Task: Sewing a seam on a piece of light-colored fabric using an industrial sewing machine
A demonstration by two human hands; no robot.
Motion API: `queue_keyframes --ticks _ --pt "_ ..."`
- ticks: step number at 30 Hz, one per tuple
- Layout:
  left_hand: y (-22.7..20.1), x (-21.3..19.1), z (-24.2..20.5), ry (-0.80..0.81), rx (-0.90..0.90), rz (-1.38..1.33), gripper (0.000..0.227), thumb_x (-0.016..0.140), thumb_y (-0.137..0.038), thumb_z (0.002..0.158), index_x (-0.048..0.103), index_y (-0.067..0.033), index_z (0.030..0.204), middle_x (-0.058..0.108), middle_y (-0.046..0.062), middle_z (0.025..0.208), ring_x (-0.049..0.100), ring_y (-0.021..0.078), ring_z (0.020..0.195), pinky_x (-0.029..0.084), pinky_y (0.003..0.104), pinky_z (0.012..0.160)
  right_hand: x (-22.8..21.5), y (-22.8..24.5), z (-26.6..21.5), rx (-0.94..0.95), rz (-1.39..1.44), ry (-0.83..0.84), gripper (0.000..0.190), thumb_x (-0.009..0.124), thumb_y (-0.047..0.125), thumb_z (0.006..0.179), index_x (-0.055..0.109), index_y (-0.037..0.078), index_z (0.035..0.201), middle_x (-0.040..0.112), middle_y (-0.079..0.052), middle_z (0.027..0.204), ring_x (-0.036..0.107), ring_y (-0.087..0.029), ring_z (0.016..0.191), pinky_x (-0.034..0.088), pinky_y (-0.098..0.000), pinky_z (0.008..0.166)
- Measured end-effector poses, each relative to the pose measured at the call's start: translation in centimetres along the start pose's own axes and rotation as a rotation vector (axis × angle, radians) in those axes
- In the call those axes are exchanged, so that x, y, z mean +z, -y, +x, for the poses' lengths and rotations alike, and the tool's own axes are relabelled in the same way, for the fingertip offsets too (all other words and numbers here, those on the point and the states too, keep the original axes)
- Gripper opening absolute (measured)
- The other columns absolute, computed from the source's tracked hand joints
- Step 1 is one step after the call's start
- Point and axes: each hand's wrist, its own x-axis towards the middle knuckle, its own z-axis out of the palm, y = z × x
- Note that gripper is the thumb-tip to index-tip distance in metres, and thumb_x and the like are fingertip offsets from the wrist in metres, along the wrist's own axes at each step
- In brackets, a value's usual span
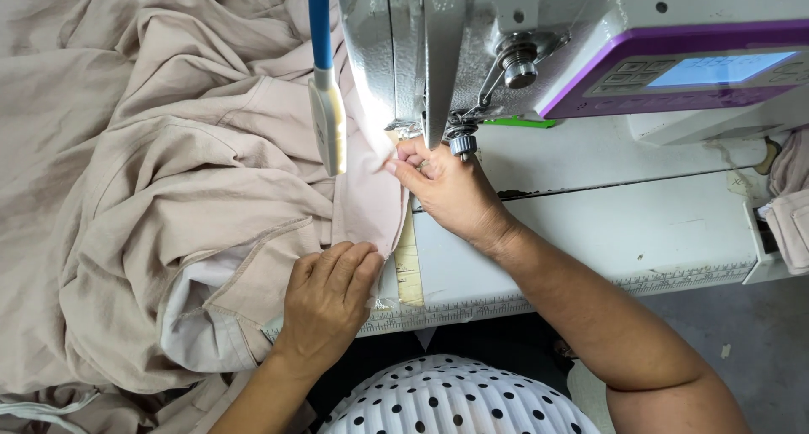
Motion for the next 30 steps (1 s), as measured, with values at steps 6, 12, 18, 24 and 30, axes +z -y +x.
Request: queue_keyframes --ticks 6,12,18,24,30 --pt "-0.1 -0.3 1.2 0.015 -0.018 0.158 0.023 0.066 -0.017 0.104 0.067 -0.0124 0.126 0.065 -0.001 0.098 0.059 0.0172 0.082 0.039 0.034 0.065 0.0 -0.1 -0.3 0.082 0.140 0.003 0.013 0.066 0.037 0.098 0.066 0.024 0.097 0.037 0.007 0.048 0.032 -0.006 0.045 0.028 -0.0241 0.047" --pt "0.3 0.3 0.7 -0.048 -0.042 -0.113 0.019 0.073 -0.001 0.096 0.070 -0.0023 0.114 0.066 0.008 0.094 0.060 0.0216 0.075 0.049 0.036 0.061 0.4 -1.9 -0.2 -0.140 0.003 -0.137 0.011 0.071 0.033 0.096 0.068 0.022 0.100 0.033 0.009 0.054 0.027 -0.009 0.051 0.026 -0.0264 0.052" --pt "1.2 0.5 0.6 -0.065 -0.081 -0.277 0.034 0.071 0.009 0.092 0.067 -0.0056 0.122 0.062 0.008 0.099 0.058 0.0241 0.079 0.046 0.038 0.065 0.7 -2.5 0.2 -0.381 -0.006 -0.247 0.013 0.079 0.023 0.093 0.069 0.014 0.092 0.042 0.006 0.060 0.033 -0.009 0.052 0.035 -0.0231 0.058" --pt "1.6 -0.3 3.8 0.009 -0.058 -0.459 0.007 0.063 -0.003 0.095 0.061 -0.0027 0.102 0.063 0.018 0.135 0.057 0.0389 0.134 0.044 0.051 0.110 -0.9 -1.4 0.1 -0.179 0.262 -0.129 0.010 0.075 0.010 0.087 0.072 0.008 0.096 0.059 -0.001 0.054 0.052 -0.009 0.048 0.047 -0.0230 0.053" --pt "2.9 -1.1 4.2 0.298 -0.404 -0.946 0.012 0.045 -0.011 0.106 0.050 0.0004 0.106 0.065 0.027 0.137 0.057 0.0515 0.129 0.042 0.064 0.105 -0.9 -1.1 0.0 -0.106 0.279 -0.195 0.015 0.078 0.013 0.085 0.066 0.005 0.084 0.055 -0.003 0.045 0.051 -0.012 0.043 0.048 -0.0237 0.052"
